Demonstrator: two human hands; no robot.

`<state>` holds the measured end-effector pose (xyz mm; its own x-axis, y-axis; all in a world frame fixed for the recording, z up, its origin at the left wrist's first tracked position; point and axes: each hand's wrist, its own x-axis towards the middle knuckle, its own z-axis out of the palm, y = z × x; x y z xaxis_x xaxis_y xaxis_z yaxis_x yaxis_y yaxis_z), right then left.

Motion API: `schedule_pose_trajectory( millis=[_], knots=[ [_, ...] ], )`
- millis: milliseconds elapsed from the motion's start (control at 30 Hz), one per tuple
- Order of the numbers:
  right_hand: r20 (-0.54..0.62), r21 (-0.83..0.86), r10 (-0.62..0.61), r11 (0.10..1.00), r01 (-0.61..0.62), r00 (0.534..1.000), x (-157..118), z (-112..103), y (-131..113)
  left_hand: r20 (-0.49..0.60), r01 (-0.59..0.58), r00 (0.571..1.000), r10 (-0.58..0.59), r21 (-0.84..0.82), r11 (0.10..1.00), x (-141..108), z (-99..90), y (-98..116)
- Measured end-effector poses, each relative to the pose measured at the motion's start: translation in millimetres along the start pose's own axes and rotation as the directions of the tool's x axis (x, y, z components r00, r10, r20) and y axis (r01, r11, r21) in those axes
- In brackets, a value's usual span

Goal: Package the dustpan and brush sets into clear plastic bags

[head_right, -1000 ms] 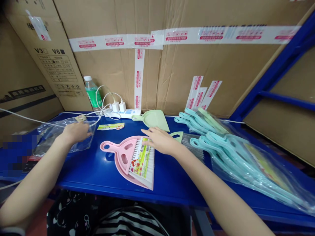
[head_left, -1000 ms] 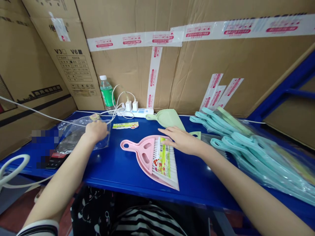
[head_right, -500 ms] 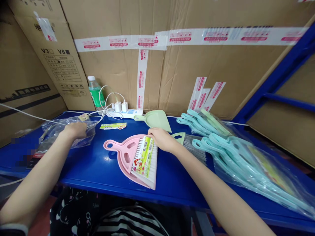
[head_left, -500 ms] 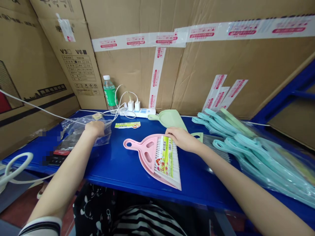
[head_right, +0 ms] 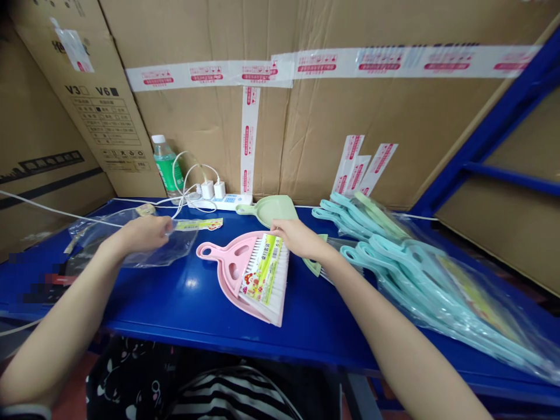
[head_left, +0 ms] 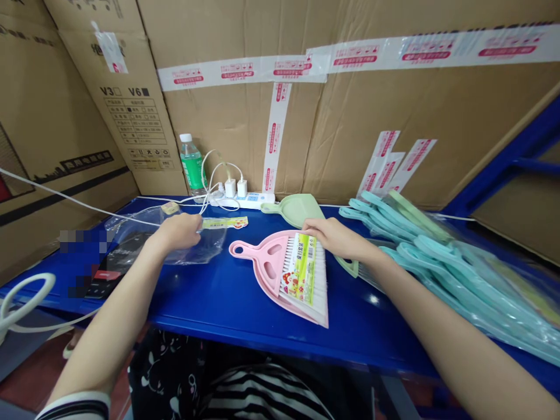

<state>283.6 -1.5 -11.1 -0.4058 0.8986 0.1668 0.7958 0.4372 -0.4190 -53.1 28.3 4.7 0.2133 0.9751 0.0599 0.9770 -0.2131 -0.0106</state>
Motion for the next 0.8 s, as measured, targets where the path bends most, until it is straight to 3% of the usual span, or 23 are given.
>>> schedule_pose_trajectory(
  millis=[133,233,600,800],
  knots=[
    [0.009,0.004,-0.008,1.0,0.008,1.0,0,-7,8,0.108,-0.117,0.987,0.116,0.005,0.993,-5,-2.2,31],
    [0.03,0.009,-0.004,1.0,0.004,1.0,0,-11,14,0.147,-0.218,0.963,0.224,-0.057,0.974,-5,1.2,42],
    [0.032,0.038,0.055,0.998,-0.057,0.998,2,-1,7,0.079,-0.274,0.95,0.303,-0.257,0.927,-2,6.2,45],
    [-0.024,0.049,0.098,0.994,-0.097,0.995,2,6,-3,0.128,-0.25,0.935,0.33,-0.421,0.872,-3,1.9,42]
  ],
)
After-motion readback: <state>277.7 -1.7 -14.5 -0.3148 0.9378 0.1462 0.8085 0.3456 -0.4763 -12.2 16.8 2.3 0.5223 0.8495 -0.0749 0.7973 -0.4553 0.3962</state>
